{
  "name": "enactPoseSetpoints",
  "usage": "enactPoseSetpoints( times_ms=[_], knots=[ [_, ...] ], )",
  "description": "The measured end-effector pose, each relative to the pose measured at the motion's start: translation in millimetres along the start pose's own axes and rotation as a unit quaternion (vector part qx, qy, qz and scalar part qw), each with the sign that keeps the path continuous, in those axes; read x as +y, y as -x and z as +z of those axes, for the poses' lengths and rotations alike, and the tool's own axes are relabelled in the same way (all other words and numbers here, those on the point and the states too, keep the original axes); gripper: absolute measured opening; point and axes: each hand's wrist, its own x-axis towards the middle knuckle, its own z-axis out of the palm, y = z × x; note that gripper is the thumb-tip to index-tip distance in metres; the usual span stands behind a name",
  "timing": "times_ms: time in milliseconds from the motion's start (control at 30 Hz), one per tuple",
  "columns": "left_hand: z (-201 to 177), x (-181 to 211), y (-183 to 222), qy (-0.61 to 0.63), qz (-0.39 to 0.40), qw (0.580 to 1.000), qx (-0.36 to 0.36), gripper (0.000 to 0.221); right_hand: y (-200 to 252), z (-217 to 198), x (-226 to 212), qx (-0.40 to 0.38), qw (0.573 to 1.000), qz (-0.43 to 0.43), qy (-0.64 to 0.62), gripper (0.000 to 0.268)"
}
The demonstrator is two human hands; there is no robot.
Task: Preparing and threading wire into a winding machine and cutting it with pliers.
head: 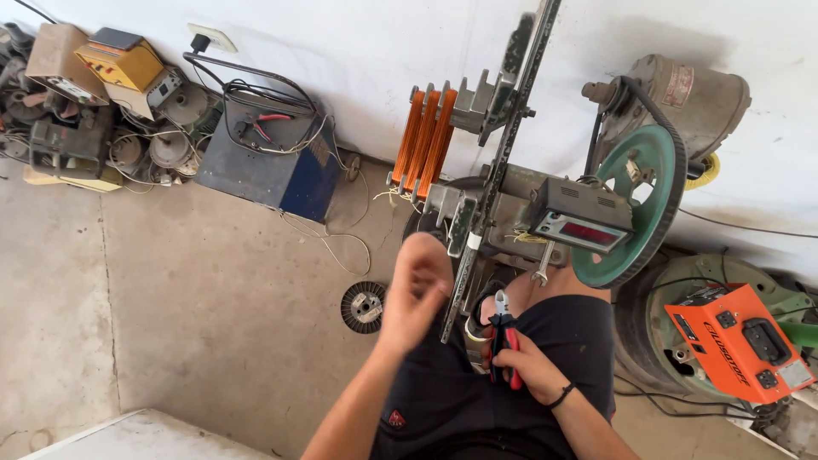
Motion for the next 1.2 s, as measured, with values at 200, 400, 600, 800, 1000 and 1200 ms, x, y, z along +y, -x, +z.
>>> enactPoseSetpoints(
  times_ms=[200,400,600,800,1000,1200],
  knots=[
    [-40,51,-70,-0.119,0.017,0.990,0.072,0.122,4,12,-13,0.031,0.997,0.066,0.028,0.048],
    [-15,51,-95,0.015,-0.070,0.993,0.093,0.054,5,8,-11,0.025,0.998,0.044,0.036,0.048],
    [-28,27,-95,0.015,-0.049,0.975,0.218,0.019,2,7,-9,0.002,0.999,0.032,0.017,0.048],
    [-70,21,-90,-0.061,-0.106,0.990,0.065,0.012,8,9,-15,0.007,0.999,0.035,0.008,0.042],
    [-86,22,-74,-0.283,-0.200,0.938,0.010,0.017,2,-1,0,0.010,1.000,0.013,-0.002,0.045],
    [-54,22,-92,-0.200,0.070,0.971,0.107,0.025,3,2,-2,0.003,1.000,0.022,0.010,0.045]
  ],
)
